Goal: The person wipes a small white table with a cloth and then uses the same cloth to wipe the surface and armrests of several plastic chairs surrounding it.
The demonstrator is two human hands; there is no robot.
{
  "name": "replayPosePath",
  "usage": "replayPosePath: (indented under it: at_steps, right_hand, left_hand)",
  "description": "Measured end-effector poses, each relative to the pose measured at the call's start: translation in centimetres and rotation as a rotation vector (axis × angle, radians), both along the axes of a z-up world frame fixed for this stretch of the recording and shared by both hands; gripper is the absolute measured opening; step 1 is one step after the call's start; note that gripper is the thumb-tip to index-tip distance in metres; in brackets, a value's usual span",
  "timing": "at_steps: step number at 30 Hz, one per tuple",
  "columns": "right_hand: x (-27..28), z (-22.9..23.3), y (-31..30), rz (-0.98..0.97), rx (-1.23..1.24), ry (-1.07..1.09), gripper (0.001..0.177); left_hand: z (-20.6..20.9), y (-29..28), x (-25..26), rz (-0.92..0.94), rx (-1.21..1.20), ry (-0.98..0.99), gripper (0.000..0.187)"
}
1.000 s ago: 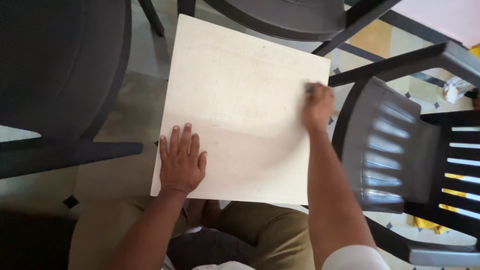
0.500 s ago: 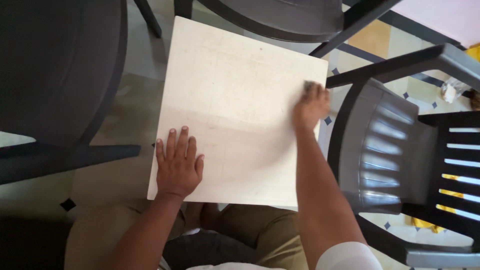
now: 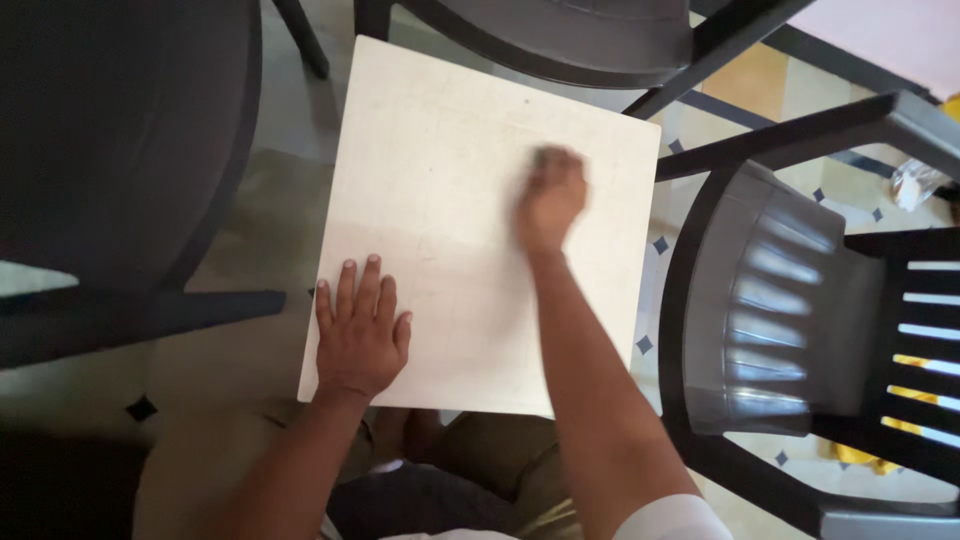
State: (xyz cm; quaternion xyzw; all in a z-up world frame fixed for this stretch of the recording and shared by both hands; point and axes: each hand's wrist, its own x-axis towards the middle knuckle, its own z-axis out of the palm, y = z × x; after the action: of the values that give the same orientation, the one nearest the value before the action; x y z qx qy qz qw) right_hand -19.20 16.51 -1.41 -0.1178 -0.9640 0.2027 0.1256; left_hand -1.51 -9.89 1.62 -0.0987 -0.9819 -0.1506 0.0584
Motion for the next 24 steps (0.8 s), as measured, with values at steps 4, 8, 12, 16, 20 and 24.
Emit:
replayPosePath:
  at_steps: [4, 8, 12, 16, 20, 24]
  right_hand:
    - [-0.3, -0.3, -7.1, 0.256, 0.184, 0.197, 0.045]
    - [-0.1, 0.3, -6.9, 0.259, 0.139, 0.167, 0.042]
    - [-0.2, 0.5, -7.1, 0.241, 0.148, 0.142, 0.044]
    - [0.2, 0.7, -8.3, 0.616, -0.094, -0.011, 0.027]
    - [4.5, 2.1, -12.3, 0.673, 0.131, 0.099, 0.039]
    - [4.7, 2.6, -12.6, 0.667, 0.088, 0.124, 0.039]
  left_hand:
    - [-0.3, -0.1, 0.0, -0.005, 0.000, -0.033, 0.052]
    - [-0.4, -0.1, 0.2, 0.001, 0.005, -0.028, 0.051]
    - [-0.2, 0.0, -0.1, -0.003, -0.027, -0.001, 0.052]
    - [-0.5, 0.0, 0.1, -0.004, -0.025, 0.010, 0.051]
    - [-0.2, 0.2, 0.1, 0.003, 0.012, 0.001, 0.051]
    - [-0.3, 0.0, 0.2, 0.003, 0.020, 0.028, 0.050]
